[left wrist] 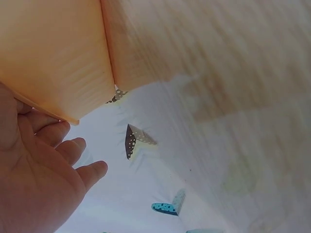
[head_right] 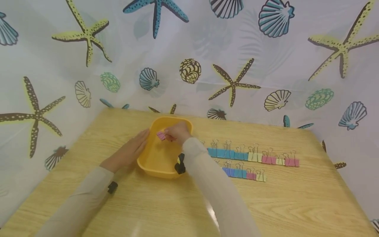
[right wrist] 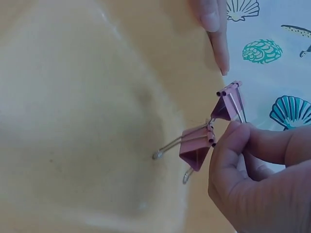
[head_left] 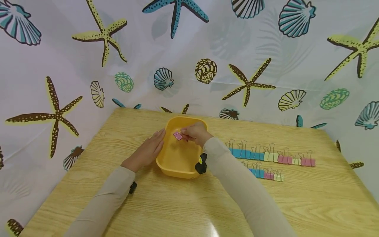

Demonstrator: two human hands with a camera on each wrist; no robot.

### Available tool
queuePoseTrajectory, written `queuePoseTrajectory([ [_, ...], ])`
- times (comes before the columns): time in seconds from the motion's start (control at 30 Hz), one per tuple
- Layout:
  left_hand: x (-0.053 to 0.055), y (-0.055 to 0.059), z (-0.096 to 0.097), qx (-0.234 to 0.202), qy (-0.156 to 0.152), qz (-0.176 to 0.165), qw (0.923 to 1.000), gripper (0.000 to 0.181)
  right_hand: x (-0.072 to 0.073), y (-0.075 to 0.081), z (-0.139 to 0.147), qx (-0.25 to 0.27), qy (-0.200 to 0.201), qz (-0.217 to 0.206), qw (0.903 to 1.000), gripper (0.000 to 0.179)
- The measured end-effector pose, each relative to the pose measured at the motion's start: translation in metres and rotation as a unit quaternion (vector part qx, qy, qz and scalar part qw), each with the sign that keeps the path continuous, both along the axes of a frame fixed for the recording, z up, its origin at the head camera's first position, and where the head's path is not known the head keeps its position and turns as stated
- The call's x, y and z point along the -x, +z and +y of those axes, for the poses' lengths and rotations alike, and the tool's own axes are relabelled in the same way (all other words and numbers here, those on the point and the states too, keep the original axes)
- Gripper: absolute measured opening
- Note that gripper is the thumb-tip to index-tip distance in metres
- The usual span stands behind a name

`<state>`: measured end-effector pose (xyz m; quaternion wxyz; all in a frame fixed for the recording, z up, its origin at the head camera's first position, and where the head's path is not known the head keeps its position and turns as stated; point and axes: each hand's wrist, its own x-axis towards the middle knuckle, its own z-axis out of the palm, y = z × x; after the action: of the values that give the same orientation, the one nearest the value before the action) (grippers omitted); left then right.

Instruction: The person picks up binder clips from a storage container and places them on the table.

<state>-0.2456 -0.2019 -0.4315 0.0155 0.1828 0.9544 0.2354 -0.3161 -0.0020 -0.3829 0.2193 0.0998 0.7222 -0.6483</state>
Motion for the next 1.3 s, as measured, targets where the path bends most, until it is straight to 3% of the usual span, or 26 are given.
queuePoseTrajectory([
  [0.27,0.000,-0.001,0.000,0.001,-0.006,0.003,1.0000,0.053,-0.007,0.005,0.004,0.073,-0.004,-0.061,0.9955,0.015],
  [0.4,-0.001,-0.003,-0.001,0.004,-0.005,0.001,1.0000,0.053,-0.010,0.006,0.008,0.072,0.012,-0.070,0.9948,0.021],
  [0.7,0.000,-0.001,-0.001,0.003,-0.011,0.003,0.9999,0.054,-0.017,0.017,0.027,0.047,0.088,-0.024,0.9947,0.033],
  [1.07,-0.002,0.002,-0.001,0.006,-0.009,-0.007,0.9999,0.055,-0.026,0.042,0.079,0.025,0.111,0.025,0.9932,0.034],
  [1.3,-0.002,0.002,0.000,0.002,-0.006,-0.014,0.9999,0.055,-0.041,0.053,0.110,0.035,0.111,0.047,0.9921,0.037],
])
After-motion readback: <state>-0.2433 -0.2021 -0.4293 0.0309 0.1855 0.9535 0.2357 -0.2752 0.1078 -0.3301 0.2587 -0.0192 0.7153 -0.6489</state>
